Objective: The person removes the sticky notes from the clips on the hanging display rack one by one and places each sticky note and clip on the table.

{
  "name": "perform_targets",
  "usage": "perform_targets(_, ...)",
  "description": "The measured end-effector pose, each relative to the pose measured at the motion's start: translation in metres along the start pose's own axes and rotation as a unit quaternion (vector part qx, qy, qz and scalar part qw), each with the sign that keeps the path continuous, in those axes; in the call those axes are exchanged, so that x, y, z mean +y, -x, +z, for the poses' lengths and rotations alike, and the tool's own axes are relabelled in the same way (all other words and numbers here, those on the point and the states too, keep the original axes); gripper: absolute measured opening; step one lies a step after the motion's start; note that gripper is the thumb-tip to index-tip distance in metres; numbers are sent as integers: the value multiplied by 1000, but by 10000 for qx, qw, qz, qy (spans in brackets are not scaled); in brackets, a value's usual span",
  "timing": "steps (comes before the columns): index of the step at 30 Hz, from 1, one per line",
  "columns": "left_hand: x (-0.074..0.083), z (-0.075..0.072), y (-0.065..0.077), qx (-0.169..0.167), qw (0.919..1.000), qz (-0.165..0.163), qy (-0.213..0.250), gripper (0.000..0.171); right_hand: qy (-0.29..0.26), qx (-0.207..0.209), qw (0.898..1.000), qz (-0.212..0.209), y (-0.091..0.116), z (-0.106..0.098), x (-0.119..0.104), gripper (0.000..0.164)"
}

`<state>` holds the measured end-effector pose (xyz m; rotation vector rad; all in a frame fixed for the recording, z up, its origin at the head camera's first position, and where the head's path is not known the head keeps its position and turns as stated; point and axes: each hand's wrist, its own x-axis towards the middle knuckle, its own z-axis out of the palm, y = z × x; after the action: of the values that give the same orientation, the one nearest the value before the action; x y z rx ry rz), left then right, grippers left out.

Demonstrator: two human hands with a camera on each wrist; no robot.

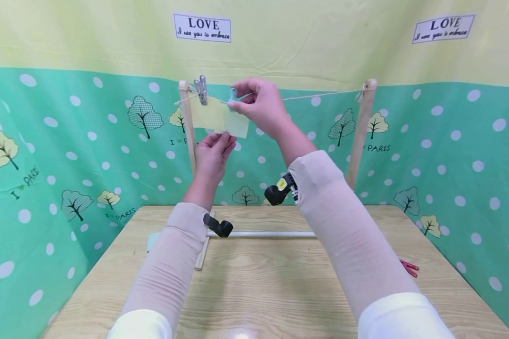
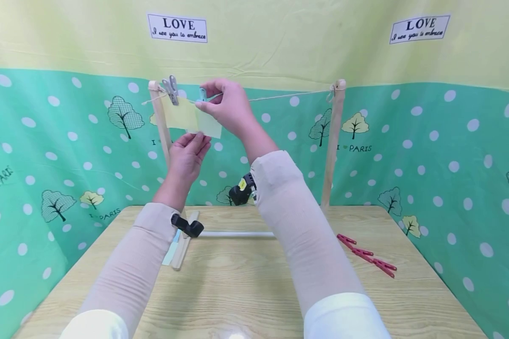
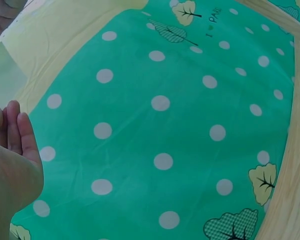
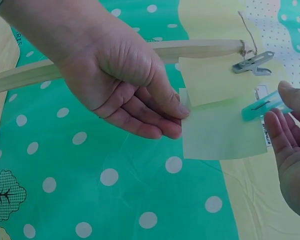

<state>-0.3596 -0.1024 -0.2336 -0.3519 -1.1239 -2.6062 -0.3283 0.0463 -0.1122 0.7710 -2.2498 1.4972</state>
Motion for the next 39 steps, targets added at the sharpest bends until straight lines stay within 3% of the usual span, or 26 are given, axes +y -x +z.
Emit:
perform_targets(7, -1, -2, 2, -120, 9999, 102, 30, 10, -472, 405, 9974, -357, 4, 0, 3, 23)
perform_targets(11, -4, -2, 4, -235, 9996, 128, 70, 14, -957, 773, 9906, -604, 5, 0, 6, 18)
perform_targets(21, -8, -2, 9, -404, 9991, 118, -55, 17, -2109, 1641, 9555, -1250, 7, -7, 14, 10)
perform_targets(29, -12, -4, 13, -371, 9990, 58, -246, 13, -3196, 1590, 9236, -1399, 13, -12, 16, 9)
perform_targets(32, -14, -6, 15, -343, 9989, -13, -320, 11, -3286, 1525, 9219, -1370, 18, -13, 21, 7)
perform_targets(39, -15, -9, 20, -331, 9978, -148, -563, 7, -3145, 1434, 9306, -1201, 30, -14, 35, 9)
